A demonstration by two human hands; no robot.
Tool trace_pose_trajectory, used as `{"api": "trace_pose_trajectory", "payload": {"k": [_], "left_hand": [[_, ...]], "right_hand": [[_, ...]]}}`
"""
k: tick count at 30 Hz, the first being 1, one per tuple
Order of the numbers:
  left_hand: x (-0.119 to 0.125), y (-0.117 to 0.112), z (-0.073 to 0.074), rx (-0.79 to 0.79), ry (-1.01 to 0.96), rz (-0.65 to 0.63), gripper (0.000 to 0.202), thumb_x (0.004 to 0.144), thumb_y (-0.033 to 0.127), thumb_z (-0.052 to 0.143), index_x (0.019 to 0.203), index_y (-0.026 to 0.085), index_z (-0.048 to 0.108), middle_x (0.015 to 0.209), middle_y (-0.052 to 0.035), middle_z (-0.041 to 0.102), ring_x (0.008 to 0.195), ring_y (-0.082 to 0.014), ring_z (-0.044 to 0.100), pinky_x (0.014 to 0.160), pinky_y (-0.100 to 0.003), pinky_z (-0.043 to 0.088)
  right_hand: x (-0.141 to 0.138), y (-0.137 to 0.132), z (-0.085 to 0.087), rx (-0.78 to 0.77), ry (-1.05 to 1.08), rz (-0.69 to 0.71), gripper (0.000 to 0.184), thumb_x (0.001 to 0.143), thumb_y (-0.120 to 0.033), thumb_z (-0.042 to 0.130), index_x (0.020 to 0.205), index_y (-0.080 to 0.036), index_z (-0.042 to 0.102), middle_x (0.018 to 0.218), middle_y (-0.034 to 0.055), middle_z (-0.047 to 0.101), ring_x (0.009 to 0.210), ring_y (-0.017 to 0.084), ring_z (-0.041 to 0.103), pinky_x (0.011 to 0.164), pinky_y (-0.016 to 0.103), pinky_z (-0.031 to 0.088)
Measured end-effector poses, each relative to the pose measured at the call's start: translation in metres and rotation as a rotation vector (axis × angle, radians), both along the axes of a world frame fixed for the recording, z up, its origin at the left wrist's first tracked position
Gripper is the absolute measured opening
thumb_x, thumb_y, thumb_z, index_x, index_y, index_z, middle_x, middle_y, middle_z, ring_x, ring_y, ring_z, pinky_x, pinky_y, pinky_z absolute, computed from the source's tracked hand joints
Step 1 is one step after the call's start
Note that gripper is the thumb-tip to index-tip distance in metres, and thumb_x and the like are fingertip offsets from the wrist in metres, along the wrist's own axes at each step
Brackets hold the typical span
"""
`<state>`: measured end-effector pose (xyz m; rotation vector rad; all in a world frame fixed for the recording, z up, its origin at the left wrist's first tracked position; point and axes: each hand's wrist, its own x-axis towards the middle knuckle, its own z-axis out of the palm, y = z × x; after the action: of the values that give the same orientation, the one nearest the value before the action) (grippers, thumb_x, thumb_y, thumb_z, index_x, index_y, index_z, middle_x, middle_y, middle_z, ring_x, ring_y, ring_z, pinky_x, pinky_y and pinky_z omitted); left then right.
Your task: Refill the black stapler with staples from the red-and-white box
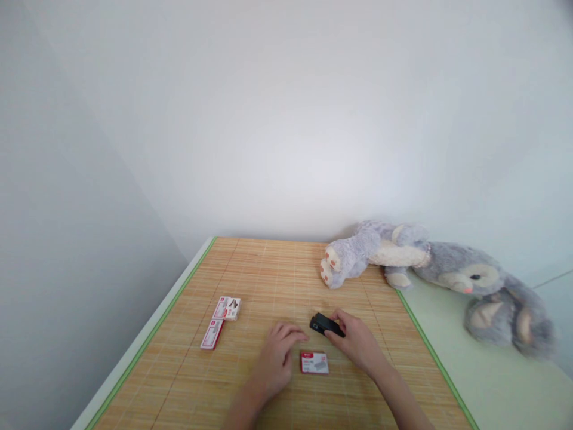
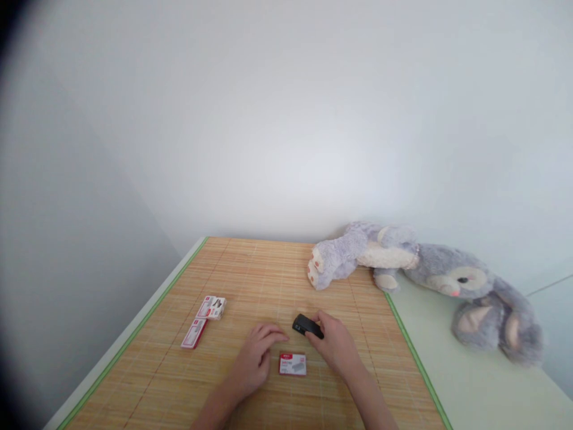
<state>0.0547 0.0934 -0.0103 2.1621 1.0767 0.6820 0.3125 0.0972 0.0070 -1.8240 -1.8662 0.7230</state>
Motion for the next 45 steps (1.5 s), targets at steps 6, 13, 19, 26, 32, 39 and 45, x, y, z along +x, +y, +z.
{"api": "trace_pose_trajectory", "payload": {"k": [6,13,19,26,32,39,45], "left_hand": [[0.025,-0.019,0.022,-0.034,0.055,-0.29,0.082,0.063,0.0,0.049,0.134,0.041,0.06,0.138,0.0051,0.062,0.132,-0.0221,0.049,0.117,-0.043,0.037],[-0.015,-0.005,-0.004,-0.084,0.102,0.058,0.083,0.072,0.016,0.062,0.151,0.034,0.045,0.146,-0.0035,0.056,0.135,-0.0274,0.047,0.119,-0.045,0.037],[-0.006,-0.004,-0.016,-0.055,0.053,0.075,0.085,0.072,0.018,0.067,0.152,0.035,0.046,0.142,-0.0024,0.062,0.132,-0.0278,0.05,0.116,-0.046,0.041],[-0.025,-0.007,-0.026,0.018,0.043,0.177,0.075,0.083,0.031,0.069,0.153,0.035,0.044,0.149,-0.0048,0.056,0.138,-0.0287,0.047,0.118,-0.05,0.04],[-0.126,-0.006,-0.025,0.18,0.267,1.059,0.05,0.095,0.047,0.055,0.138,0.023,0.056,0.131,-0.0134,0.061,0.125,-0.0366,0.054,0.108,-0.06,0.041],[-0.098,-0.025,-0.024,-0.037,0.341,0.873,0.06,0.091,0.043,0.055,0.148,0.027,0.045,0.113,-0.0076,0.068,0.11,-0.0323,0.061,0.097,-0.052,0.043],[0.008,-0.03,-0.03,-0.067,0.133,0.643,0.061,0.086,0.041,0.062,0.144,0.024,0.051,0.12,-0.0104,0.068,0.116,-0.032,0.061,0.102,-0.048,0.041]], "right_hand": [[0.018,-0.003,-0.001,-0.007,-0.041,-0.081,0.017,0.086,-0.039,0.067,0.095,-0.025,0.064,0.069,-0.0034,0.062,0.068,0.018,0.06,0.062,0.026,0.032],[0.016,-0.025,-0.023,-0.132,0.188,-0.119,0.036,0.09,-0.058,0.062,0.098,-0.022,0.065,0.062,-0.0039,0.058,0.058,0.018,0.055,0.056,0.027,0.031],[-0.043,-0.033,-0.037,-0.143,0.605,-0.223,0.054,0.084,-0.071,0.065,0.104,-0.021,0.064,0.084,0.0042,0.073,0.074,0.022,0.067,0.063,0.03,0.048],[-0.062,-0.033,-0.038,-0.112,0.691,-0.339,0.069,0.081,-0.08,0.062,0.118,-0.021,0.061,0.067,-0.0003,0.066,0.058,0.021,0.062,0.053,0.029,0.047],[-0.048,-0.05,-0.059,-0.126,0.809,-0.38,0.073,0.092,-0.082,0.045,0.134,-0.023,0.051,0.05,-0.0096,0.044,0.039,0.014,0.041,0.039,0.024,0.031],[-0.055,-0.051,-0.057,-0.059,0.758,-0.328,0.068,0.092,-0.077,0.05,0.135,-0.024,0.054,0.06,-0.0043,0.056,0.043,0.014,0.044,0.04,0.025,0.033],[-0.054,-0.051,-0.053,-0.068,0.818,-0.271,0.063,0.096,-0.072,0.049,0.135,-0.023,0.054,0.068,-0.0017,0.062,0.044,0.012,0.042,0.041,0.024,0.031]]}}
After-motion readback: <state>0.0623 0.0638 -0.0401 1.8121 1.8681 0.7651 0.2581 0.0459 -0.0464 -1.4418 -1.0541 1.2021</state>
